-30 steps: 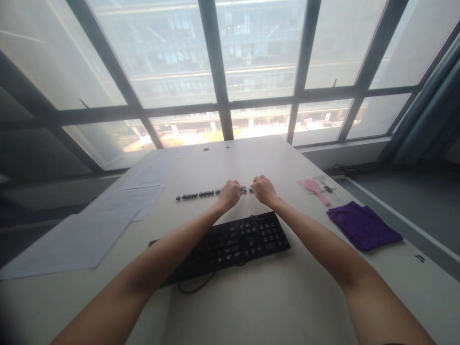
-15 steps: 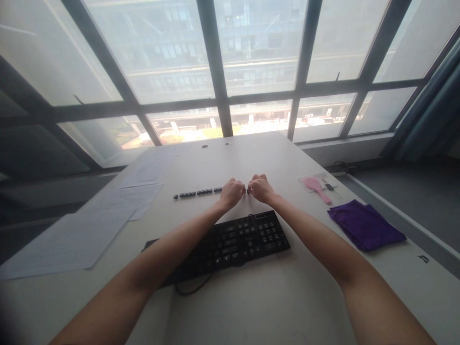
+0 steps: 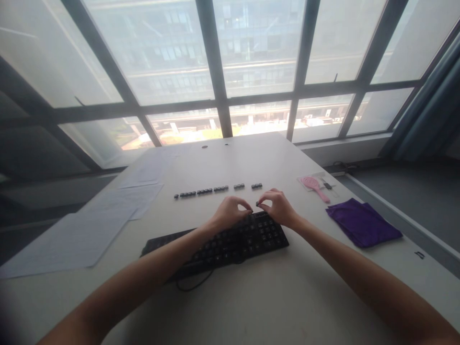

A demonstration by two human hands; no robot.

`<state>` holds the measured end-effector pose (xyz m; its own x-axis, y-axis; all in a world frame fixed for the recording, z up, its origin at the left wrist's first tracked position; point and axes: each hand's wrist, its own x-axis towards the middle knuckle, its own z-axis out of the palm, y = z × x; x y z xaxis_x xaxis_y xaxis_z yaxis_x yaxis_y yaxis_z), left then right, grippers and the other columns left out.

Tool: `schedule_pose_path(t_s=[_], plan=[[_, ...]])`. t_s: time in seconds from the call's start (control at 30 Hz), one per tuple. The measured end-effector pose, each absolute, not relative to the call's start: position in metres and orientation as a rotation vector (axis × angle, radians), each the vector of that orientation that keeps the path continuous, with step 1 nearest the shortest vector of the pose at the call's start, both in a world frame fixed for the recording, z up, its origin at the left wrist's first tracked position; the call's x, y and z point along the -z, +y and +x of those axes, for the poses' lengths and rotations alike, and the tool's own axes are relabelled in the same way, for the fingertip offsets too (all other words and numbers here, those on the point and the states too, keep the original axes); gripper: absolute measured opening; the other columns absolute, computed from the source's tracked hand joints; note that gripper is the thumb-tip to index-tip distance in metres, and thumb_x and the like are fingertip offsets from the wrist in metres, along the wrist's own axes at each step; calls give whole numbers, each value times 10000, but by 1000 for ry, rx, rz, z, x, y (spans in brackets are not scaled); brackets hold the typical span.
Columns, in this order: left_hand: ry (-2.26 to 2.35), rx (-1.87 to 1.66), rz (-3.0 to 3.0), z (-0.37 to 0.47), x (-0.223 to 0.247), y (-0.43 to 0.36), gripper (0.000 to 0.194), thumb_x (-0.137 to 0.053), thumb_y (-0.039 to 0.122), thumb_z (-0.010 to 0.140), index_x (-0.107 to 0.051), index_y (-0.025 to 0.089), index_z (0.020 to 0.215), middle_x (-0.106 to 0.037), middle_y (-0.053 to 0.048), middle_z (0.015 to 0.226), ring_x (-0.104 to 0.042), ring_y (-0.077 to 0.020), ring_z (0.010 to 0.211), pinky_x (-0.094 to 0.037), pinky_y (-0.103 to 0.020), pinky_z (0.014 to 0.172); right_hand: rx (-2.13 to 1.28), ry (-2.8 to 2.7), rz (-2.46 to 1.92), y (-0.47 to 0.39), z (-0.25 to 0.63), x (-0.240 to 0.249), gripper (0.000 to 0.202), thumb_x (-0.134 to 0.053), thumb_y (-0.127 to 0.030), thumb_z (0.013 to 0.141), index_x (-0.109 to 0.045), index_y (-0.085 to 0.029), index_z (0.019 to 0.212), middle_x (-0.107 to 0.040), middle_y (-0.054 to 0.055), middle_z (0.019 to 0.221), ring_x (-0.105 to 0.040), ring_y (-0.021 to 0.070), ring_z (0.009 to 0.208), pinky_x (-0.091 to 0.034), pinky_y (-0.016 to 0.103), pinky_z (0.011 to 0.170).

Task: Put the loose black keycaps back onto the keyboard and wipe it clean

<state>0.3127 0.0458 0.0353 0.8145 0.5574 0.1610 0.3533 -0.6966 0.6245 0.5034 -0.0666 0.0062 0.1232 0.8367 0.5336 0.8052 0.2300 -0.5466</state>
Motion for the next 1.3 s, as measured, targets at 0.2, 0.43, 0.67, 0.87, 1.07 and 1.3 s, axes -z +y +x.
schedule_pose_path(t_s=[0.2, 0.43, 0.67, 0.87, 1.07, 1.3], plan=[[623, -442, 2429, 298, -24, 23, 128, -728, 232, 782, -841, 246, 841, -794, -19, 795, -714, -202, 780, -523, -324, 882, -255, -1649, -1479, -96, 491, 4, 109, -716, -154, 834, -768, -250, 835, -771, 34, 884, -659, 239, 929, -529, 413, 893], [601, -510, 2497, 296, -19, 21, 118, -722, 201, 777, -830, 241, 803, -790, -20, 818, -693, -211, 832, -506, -351, 925, -187, -1747, -1493, -95, 487, 1, 134, -712, -128, 840, -761, -250, 820, -770, 32, 896, -661, 240, 931, -516, 433, 919], [597, -589, 2407, 294, -13, 19, 107, -734, 177, 785, -826, 229, 801, -798, -20, 840, -711, -198, 810, -513, -344, 919, -123, -1813, -1514, -96, 485, 2, 147, -683, -120, 869, -743, -248, 830, -768, 36, 923, -655, 246, 945, -487, 447, 932], [599, -619, 2270, 292, -10, 23, 100, -742, 161, 785, -824, 208, 819, -802, -25, 841, -737, -192, 811, -537, -305, 853, -126, -1811, -1505, -95, 485, 4, 118, -674, -156, 893, -733, -239, 834, -767, 41, 930, -653, 242, 933, -493, 436, 913], [541, -669, 2295, 294, -6, 20, 110, -738, 121, 797, -813, 199, 814, -789, -30, 842, -720, -182, 798, -542, -281, 797, -122, -1811, -1504, -95, 484, 4, 135, -656, -150, 903, -727, -236, 826, -764, 42, 920, -639, 240, 919, -489, 427, 903], [432, -647, 2658, 291, -7, 11, 173, -644, 179, 925, -797, 200, 848, -764, -47, 952, -652, -209, 928, -527, -326, 892, -44, -1973, -1561, -99, 481, -6, 183, -604, -82, 907, -712, -224, 865, -757, 42, 969, -614, 239, 970, -430, 416, 888]])
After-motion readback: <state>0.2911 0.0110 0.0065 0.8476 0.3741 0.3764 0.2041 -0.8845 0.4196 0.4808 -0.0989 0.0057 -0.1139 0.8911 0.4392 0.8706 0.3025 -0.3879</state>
